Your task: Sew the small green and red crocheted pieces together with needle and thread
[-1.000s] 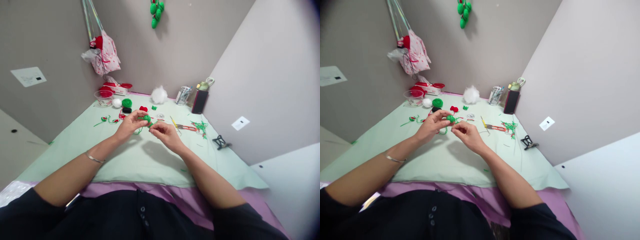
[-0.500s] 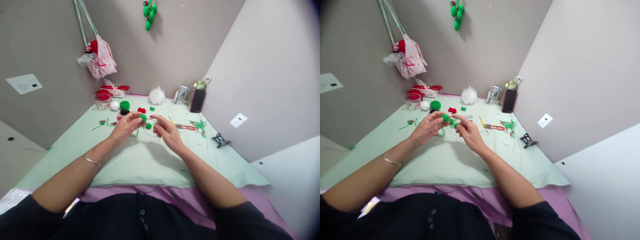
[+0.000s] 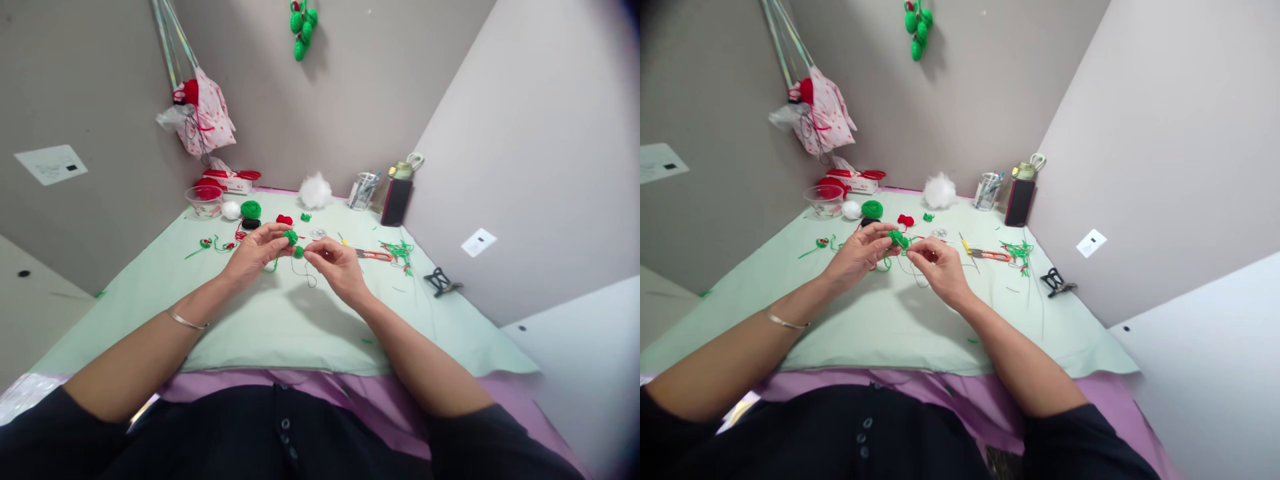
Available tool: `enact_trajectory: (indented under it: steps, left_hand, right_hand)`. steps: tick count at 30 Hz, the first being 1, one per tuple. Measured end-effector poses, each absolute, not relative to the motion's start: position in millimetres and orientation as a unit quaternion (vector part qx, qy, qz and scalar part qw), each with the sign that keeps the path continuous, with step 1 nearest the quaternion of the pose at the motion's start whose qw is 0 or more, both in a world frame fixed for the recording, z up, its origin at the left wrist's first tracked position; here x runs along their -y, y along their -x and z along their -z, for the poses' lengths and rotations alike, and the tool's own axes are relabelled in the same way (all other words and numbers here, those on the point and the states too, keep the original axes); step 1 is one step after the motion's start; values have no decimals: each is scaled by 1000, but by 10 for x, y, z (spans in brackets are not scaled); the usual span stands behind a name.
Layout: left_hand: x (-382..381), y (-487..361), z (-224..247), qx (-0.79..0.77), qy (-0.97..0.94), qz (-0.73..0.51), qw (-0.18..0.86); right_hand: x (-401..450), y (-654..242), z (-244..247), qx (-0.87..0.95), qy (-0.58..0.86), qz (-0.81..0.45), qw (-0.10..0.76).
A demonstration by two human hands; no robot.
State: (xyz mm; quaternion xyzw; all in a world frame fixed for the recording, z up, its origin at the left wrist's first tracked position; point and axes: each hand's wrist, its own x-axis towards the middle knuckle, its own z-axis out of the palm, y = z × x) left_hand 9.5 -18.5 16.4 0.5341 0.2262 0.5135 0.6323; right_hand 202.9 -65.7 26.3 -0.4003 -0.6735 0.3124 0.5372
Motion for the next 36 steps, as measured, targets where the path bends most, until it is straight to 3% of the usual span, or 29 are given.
enact_trajectory:
  steps: [19,29,36]
  left_hand:
    - [199,-101,-166,-226,-535,-509,635]
    - [212,-125,-157,-232,-574,-546,565]
    - [221,-126,-170,-236,-580,-545,557]
  right_hand:
    - [647,-2001,-215,674,400,-332,524]
    - [647,-1970,-197,649,384,-413,511]
    - [644,-1970,-198,644,391,-400,522]
